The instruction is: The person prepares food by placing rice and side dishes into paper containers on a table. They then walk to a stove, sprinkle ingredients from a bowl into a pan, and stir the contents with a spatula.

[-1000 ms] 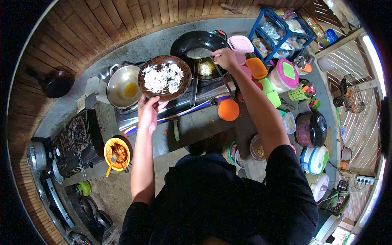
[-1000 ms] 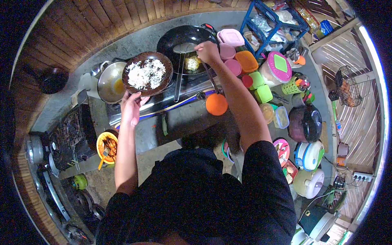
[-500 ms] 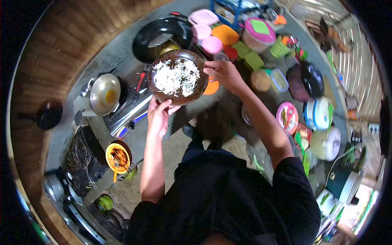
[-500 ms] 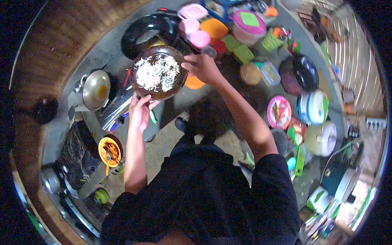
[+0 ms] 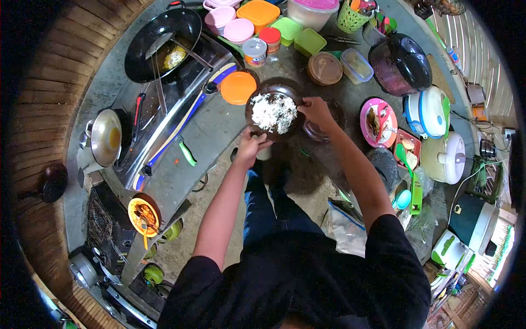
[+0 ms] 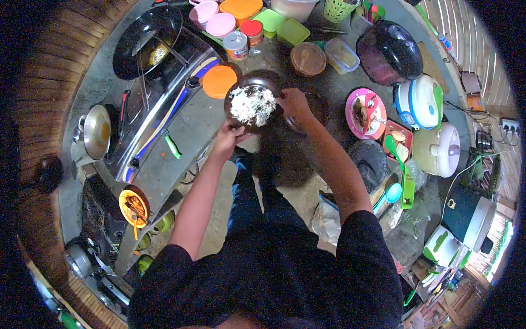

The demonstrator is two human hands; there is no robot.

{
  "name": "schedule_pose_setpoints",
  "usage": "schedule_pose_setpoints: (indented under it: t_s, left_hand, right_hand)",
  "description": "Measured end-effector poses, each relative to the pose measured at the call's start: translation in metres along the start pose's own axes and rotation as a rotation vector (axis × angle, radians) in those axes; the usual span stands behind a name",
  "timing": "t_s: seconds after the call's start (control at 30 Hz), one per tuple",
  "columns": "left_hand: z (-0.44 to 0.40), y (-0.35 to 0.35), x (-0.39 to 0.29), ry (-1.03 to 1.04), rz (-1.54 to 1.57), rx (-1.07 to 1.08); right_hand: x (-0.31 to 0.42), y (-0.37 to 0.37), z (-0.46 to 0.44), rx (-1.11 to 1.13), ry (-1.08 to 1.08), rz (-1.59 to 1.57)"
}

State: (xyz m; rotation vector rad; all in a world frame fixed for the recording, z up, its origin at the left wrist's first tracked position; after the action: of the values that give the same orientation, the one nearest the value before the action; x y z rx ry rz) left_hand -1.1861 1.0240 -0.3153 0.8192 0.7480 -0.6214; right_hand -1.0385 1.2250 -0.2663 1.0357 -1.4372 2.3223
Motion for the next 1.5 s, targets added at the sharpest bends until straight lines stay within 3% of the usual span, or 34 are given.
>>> schedule_pose_setpoints:
  t_s: [0.07,0.13,0.27,0.43,0.6,0.8,0.97,1.0,1.13,1.17,1.2,1.27,1.4,1.5]
  left_hand:
    - [-0.028,0.005,0.012,0.004,0.017,-0.015]
    - [-0.054,0.011,0.027,-0.001,0.008,-0.037]
    - [-0.084,0.021,0.032,-0.036,-0.04,-0.117]
    - [-0.115,0.012,0.041,0.008,-0.061,-0.149]
    - [-0.127,0.001,0.039,0.078,-0.086,-0.255]
    - [-0.09,-0.007,0.039,-0.082,0.105,-0.275]
    - [-0.004,-0.021,-0.036,0.097,0.014,-0.126]
    - [0.011,-0.03,-0.054,0.161,0.002,-0.117]
    - [0.077,-0.082,-0.147,0.429,-0.278,-0.288]
    - [0.098,-0.095,-0.183,0.729,-0.47,-0.358]
    - [0.108,-0.114,-0.201,0.693,-0.493,-0.407]
    - [0.126,-0.145,-0.247,0.864,-0.557,-0.552]
    - [0.106,-0.159,-0.301,0.666,-0.758,-0.578]
    - [0.054,-0.17,-0.3,0.652,-0.871,-0.54]
  right_hand:
    - [-0.009,0.005,-0.024,-0.004,0.005,0.077]
    - [-0.03,0.004,-0.046,-0.058,0.183,0.105]
    - [-0.049,0.009,-0.086,-0.071,0.165,0.111]
    - [-0.063,0.026,-0.09,0.138,0.39,-0.194]
    - [-0.06,0.034,-0.101,0.026,0.214,-0.123]
    - [-0.001,0.03,-0.083,-0.001,0.027,-0.168]
    - [0.136,0.005,-0.031,-0.038,-0.253,-0.383]
    - [0.163,0.003,-0.026,-0.08,-0.359,-0.304]
    - [0.252,0.003,-0.01,-0.109,-0.432,-0.27]
    - [0.274,0.002,-0.005,-0.095,-0.445,-0.22]
    - [0.29,0.004,-0.001,-0.077,-0.454,-0.171]
    - [0.311,0.015,-0.01,-0.118,-0.51,-0.082]
    - [0.336,0.039,-0.017,-0.243,-0.694,0.1]
    - [0.341,0.055,-0.03,-0.228,-0.647,0.166]
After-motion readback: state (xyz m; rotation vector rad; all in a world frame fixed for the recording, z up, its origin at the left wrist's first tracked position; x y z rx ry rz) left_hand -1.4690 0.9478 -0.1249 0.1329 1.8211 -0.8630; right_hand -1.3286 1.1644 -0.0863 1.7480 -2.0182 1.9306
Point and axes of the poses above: each hand's wrist, its own z-axis away from the middle knuckle, its own y-axis out of the palm, x = y × z, the point moved 9 cm from there along -z, towards the middle knuckle, and after that the axes turned 6 degrees about y, right-handed, at the moved point
